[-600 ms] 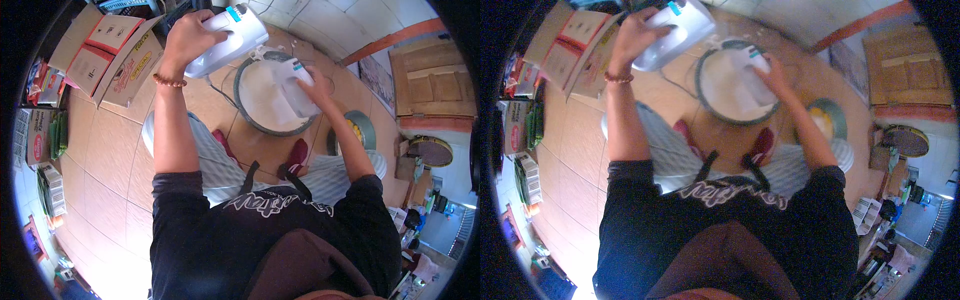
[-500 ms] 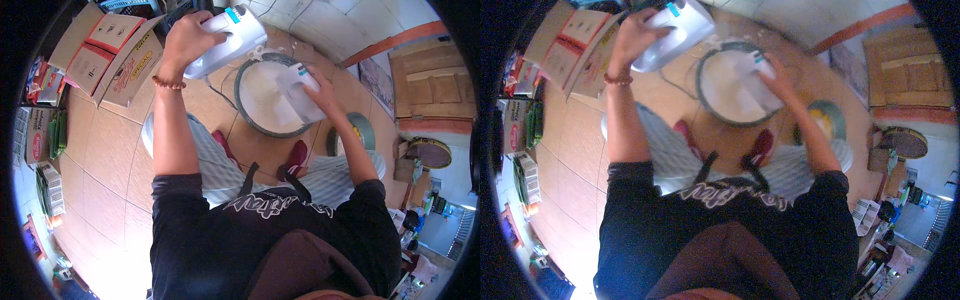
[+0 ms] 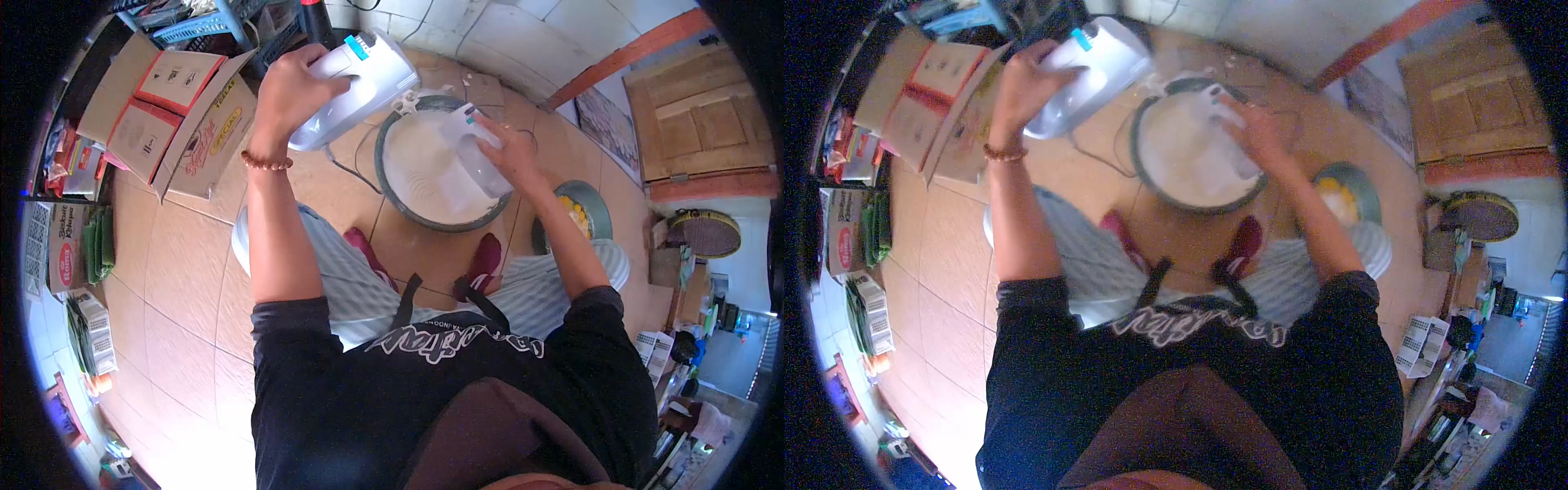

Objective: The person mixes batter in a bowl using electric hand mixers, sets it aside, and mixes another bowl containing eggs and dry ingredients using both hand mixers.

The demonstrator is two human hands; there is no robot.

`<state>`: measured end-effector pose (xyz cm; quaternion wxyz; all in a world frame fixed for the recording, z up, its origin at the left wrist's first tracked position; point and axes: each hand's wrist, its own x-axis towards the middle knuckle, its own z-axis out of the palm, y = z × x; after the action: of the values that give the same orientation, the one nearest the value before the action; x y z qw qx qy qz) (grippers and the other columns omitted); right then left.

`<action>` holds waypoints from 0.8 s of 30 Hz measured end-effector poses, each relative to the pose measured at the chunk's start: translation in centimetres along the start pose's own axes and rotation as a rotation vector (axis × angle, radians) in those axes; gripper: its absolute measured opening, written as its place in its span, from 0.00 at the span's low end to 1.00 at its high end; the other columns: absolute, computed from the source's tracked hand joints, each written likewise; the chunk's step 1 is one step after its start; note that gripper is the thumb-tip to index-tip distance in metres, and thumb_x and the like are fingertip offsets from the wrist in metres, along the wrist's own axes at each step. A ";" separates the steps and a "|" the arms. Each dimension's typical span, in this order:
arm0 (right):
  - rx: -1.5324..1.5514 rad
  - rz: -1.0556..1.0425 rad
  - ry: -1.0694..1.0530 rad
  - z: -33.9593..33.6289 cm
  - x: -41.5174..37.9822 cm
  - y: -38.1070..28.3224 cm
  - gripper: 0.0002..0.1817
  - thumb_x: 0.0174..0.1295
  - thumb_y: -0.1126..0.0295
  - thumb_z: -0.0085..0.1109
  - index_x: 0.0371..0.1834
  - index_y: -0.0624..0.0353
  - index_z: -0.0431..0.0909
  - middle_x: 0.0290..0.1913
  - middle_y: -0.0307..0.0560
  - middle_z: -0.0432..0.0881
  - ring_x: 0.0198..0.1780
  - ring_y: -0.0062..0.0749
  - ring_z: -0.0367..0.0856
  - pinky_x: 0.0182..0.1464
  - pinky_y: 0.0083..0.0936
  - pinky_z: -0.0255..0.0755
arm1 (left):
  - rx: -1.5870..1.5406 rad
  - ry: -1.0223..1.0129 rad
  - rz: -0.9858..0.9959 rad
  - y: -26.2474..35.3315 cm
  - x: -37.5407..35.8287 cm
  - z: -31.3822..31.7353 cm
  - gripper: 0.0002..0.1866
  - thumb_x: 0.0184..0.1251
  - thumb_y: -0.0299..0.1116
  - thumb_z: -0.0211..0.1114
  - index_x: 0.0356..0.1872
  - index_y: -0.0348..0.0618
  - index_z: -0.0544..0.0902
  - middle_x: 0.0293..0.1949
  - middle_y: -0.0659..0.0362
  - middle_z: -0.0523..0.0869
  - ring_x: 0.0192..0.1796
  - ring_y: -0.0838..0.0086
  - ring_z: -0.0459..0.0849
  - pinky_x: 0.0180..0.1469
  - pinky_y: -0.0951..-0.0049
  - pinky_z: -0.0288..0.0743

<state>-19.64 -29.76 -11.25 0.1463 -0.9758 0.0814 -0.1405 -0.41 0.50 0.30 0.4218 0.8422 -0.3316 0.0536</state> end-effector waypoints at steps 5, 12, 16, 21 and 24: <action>0.229 -0.021 0.021 -1.1 -1.8 -0.2 0.27 0.56 0.58 0.58 0.62 0.35 0.68 0.50 0.55 0.78 0.50 0.52 0.75 0.53 0.41 0.69 | -0.019 0.015 0.030 -0.4 -0.3 -0.2 0.17 0.39 0.38 0.68 0.32 0.39 0.82 0.25 0.50 0.82 0.26 0.65 0.81 0.34 0.70 0.73; 0.021 0.015 0.023 -2.5 -1.4 2.3 0.24 0.58 0.64 0.57 0.60 0.39 0.70 0.39 0.57 0.78 0.43 0.49 0.77 0.46 0.35 0.70 | -0.032 0.000 0.023 0.0 -0.5 -0.3 0.18 0.40 0.39 0.68 0.33 0.39 0.82 0.26 0.50 0.83 0.27 0.64 0.82 0.34 0.70 0.73; -0.079 0.048 0.013 -2.6 -0.1 1.0 0.23 0.58 0.62 0.56 0.60 0.38 0.70 0.36 0.56 0.77 0.39 0.49 0.78 0.44 0.37 0.70 | -0.027 -0.007 0.026 0.2 -0.4 -0.3 0.18 0.40 0.40 0.68 0.33 0.40 0.82 0.26 0.49 0.83 0.27 0.63 0.82 0.34 0.69 0.74; -0.054 0.026 0.010 -2.5 1.2 0.2 0.23 0.58 0.61 0.56 0.59 0.38 0.71 0.38 0.57 0.77 0.39 0.51 0.78 0.44 0.39 0.71 | -0.001 -0.028 0.001 0.1 -0.2 -0.3 0.19 0.40 0.40 0.68 0.34 0.40 0.82 0.26 0.49 0.83 0.28 0.62 0.82 0.35 0.68 0.74; -0.054 0.019 0.008 -1.9 1.6 0.1 0.22 0.59 0.61 0.56 0.59 0.39 0.71 0.41 0.59 0.78 0.40 0.51 0.78 0.45 0.39 0.71 | 0.026 -0.018 0.000 0.2 -0.4 -0.6 0.19 0.40 0.41 0.68 0.34 0.40 0.82 0.27 0.49 0.83 0.29 0.61 0.83 0.35 0.67 0.74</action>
<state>-18.71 -30.69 -9.15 0.1209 -0.9780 0.0949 -0.1407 -0.72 1.08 0.66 0.4075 0.8481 -0.3348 0.0503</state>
